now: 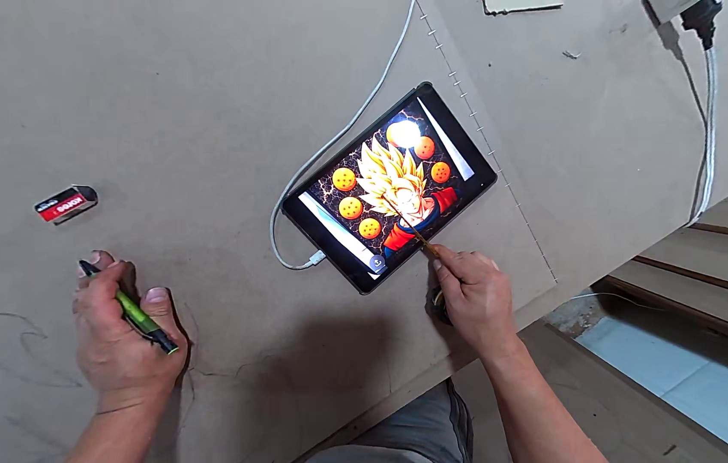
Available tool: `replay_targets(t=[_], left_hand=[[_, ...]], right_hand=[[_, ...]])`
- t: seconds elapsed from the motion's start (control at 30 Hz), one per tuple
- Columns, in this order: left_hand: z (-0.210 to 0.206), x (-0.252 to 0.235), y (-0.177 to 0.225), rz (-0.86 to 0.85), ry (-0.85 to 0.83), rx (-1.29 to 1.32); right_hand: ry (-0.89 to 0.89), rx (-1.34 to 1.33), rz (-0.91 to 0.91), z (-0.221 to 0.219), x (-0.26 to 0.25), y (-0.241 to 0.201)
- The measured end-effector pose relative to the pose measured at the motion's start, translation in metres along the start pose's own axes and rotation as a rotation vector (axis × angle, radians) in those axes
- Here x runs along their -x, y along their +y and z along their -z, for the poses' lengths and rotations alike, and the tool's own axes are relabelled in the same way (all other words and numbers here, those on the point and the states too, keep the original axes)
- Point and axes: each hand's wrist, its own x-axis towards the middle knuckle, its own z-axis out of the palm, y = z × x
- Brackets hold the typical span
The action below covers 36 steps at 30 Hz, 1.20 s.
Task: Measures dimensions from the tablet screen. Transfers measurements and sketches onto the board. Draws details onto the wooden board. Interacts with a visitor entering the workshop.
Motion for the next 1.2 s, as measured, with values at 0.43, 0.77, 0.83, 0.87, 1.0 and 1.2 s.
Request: replay_targets(t=[0.43,0.77,0.83,0.87,1.0,1.2], left_hand=[[0.008,-0.004,0.012,0.013,-0.007,0.014],[0.010,0.005,0.018,0.003,0.073,0.129],[0.021,0.020,0.016,-0.031,0.028,0.238],[0.028,0.033,0.016,-0.058,-0.010,0.292],[0.060,0.092,-0.012,-0.221,-0.215,0.441],[0.112,0.159,-0.114,-0.540,-0.229,0.296]], right_hand=[[-0.003,-0.001,0.008,-0.001,-0.001,-0.003],[-0.195,-0.475,-0.254,0.014,0.022,0.008],[-0.317,-0.567,-0.298,0.014,0.048,-0.009],[-0.366,-0.592,-0.294,0.011,0.066,-0.024],[-0.459,-0.634,-0.299,-0.042,0.157,-0.115],[-0.623,-0.573,-0.441,-0.180,0.229,-0.264]])
